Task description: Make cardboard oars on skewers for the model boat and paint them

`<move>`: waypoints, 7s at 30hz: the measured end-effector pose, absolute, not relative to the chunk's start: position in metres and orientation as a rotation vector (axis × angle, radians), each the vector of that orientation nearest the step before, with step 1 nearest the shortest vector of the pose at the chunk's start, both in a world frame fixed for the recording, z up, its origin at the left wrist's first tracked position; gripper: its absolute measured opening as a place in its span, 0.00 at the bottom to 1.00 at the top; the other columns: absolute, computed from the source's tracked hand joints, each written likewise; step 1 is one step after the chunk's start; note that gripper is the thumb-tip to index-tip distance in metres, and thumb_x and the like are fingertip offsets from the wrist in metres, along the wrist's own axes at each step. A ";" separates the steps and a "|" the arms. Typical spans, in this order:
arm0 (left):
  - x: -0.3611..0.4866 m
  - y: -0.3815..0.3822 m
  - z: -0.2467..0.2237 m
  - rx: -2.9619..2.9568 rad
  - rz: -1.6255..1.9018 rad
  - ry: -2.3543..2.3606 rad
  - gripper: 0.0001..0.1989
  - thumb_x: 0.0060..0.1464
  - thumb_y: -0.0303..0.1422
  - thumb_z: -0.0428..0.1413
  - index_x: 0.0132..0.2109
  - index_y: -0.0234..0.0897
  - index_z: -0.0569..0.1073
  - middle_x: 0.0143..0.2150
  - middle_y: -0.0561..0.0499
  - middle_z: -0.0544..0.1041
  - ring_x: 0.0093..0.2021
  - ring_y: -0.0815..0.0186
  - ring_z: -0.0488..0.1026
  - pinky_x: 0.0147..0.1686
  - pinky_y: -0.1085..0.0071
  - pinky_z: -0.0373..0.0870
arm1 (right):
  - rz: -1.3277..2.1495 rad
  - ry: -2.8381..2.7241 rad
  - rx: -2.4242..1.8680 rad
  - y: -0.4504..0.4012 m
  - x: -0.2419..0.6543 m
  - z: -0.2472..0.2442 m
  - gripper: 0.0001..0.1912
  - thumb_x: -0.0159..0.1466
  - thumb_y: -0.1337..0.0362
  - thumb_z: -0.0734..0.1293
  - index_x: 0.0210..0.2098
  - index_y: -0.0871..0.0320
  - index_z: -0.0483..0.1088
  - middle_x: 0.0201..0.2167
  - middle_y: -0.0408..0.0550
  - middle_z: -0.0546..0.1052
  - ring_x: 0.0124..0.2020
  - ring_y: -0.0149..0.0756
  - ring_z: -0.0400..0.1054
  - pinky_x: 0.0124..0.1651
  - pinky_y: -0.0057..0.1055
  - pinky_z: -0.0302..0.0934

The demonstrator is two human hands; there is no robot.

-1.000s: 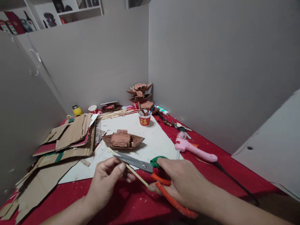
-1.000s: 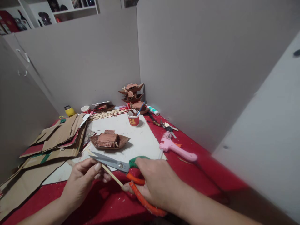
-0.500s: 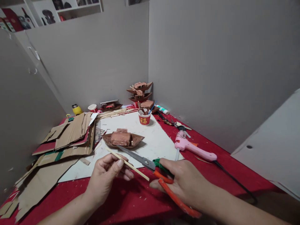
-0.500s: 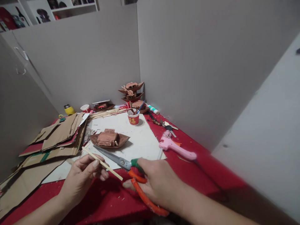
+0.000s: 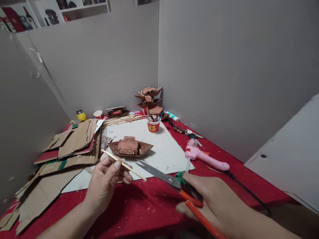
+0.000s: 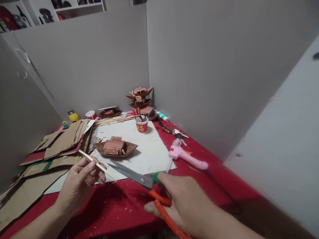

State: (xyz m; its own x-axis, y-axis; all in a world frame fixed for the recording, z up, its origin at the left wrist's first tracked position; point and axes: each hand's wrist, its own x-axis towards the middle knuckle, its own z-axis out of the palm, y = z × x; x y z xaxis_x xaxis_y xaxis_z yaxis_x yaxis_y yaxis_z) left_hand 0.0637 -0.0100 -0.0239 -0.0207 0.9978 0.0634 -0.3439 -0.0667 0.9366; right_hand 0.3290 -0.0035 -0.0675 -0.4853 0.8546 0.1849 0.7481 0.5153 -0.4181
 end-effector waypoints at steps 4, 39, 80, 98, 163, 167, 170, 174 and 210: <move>0.064 -0.009 -0.023 0.982 1.433 0.921 0.07 0.51 0.32 0.62 0.33 0.34 0.72 0.30 0.51 0.79 0.24 0.69 0.75 0.25 0.74 0.72 | 0.265 -2.409 -1.263 -0.006 0.333 -0.066 0.24 0.55 0.46 0.70 0.23 0.53 0.54 0.18 0.39 0.67 0.18 0.32 0.57 0.22 0.28 0.46; 0.057 -0.015 -0.035 1.140 1.504 1.038 0.03 0.53 0.32 0.62 0.36 0.38 0.77 0.31 0.54 0.79 0.31 0.68 0.77 0.35 0.73 0.76 | -0.040 -2.424 -1.138 0.007 0.326 -0.069 0.25 0.56 0.39 0.66 0.27 0.56 0.63 0.21 0.44 0.72 0.21 0.36 0.66 0.25 0.30 0.50; 0.054 -0.010 -0.026 1.100 1.623 1.095 0.09 0.52 0.36 0.61 0.30 0.35 0.72 0.27 0.54 0.76 0.23 0.70 0.75 0.26 0.75 0.72 | 0.148 -2.504 -1.292 -0.001 0.323 -0.063 0.23 0.54 0.43 0.70 0.28 0.56 0.64 0.25 0.45 0.73 0.23 0.38 0.68 0.26 0.30 0.49; 0.055 -0.007 -0.030 1.065 1.601 1.091 0.10 0.54 0.35 0.60 0.30 0.35 0.71 0.25 0.55 0.76 0.22 0.72 0.74 0.26 0.77 0.71 | 0.146 -2.463 -1.220 -0.001 0.324 -0.082 0.27 0.59 0.37 0.62 0.25 0.56 0.62 0.21 0.45 0.71 0.19 0.35 0.63 0.24 0.31 0.43; 0.057 -0.011 -0.033 1.139 1.608 1.054 0.08 0.56 0.37 0.59 0.32 0.36 0.73 0.26 0.53 0.78 0.24 0.69 0.76 0.28 0.75 0.73 | 0.056 -2.468 -1.229 0.004 0.318 -0.067 0.24 0.54 0.41 0.68 0.27 0.56 0.64 0.21 0.44 0.71 0.22 0.39 0.67 0.25 0.31 0.47; 0.057 -0.009 -0.035 1.136 1.607 1.050 0.08 0.56 0.36 0.58 0.33 0.36 0.73 0.27 0.53 0.78 0.24 0.70 0.75 0.28 0.75 0.73 | 0.061 -2.466 -1.213 0.004 0.319 -0.070 0.24 0.55 0.41 0.67 0.26 0.56 0.64 0.19 0.43 0.71 0.20 0.38 0.67 0.24 0.31 0.45; 0.056 -0.008 -0.037 1.135 1.603 1.061 0.07 0.56 0.35 0.58 0.33 0.36 0.73 0.27 0.53 0.78 0.24 0.70 0.75 0.28 0.75 0.72 | 0.093 -2.455 -1.219 0.002 0.321 -0.070 0.23 0.55 0.42 0.69 0.25 0.56 0.63 0.18 0.42 0.70 0.19 0.36 0.66 0.23 0.30 0.44; 0.057 -0.008 -0.036 1.127 1.607 1.068 0.07 0.56 0.35 0.58 0.33 0.36 0.73 0.27 0.51 0.79 0.26 0.70 0.74 0.29 0.76 0.71 | 0.172 -2.438 -1.220 0.001 0.322 -0.073 0.24 0.54 0.42 0.69 0.25 0.56 0.63 0.19 0.42 0.70 0.19 0.34 0.65 0.24 0.29 0.46; 0.056 -0.010 -0.036 1.090 1.568 1.044 0.05 0.54 0.33 0.61 0.32 0.36 0.77 0.29 0.54 0.75 0.27 0.72 0.73 0.30 0.76 0.71 | -0.012 -2.442 -1.118 0.004 0.319 -0.072 0.24 0.59 0.41 0.64 0.26 0.56 0.62 0.19 0.43 0.70 0.20 0.36 0.66 0.25 0.30 0.46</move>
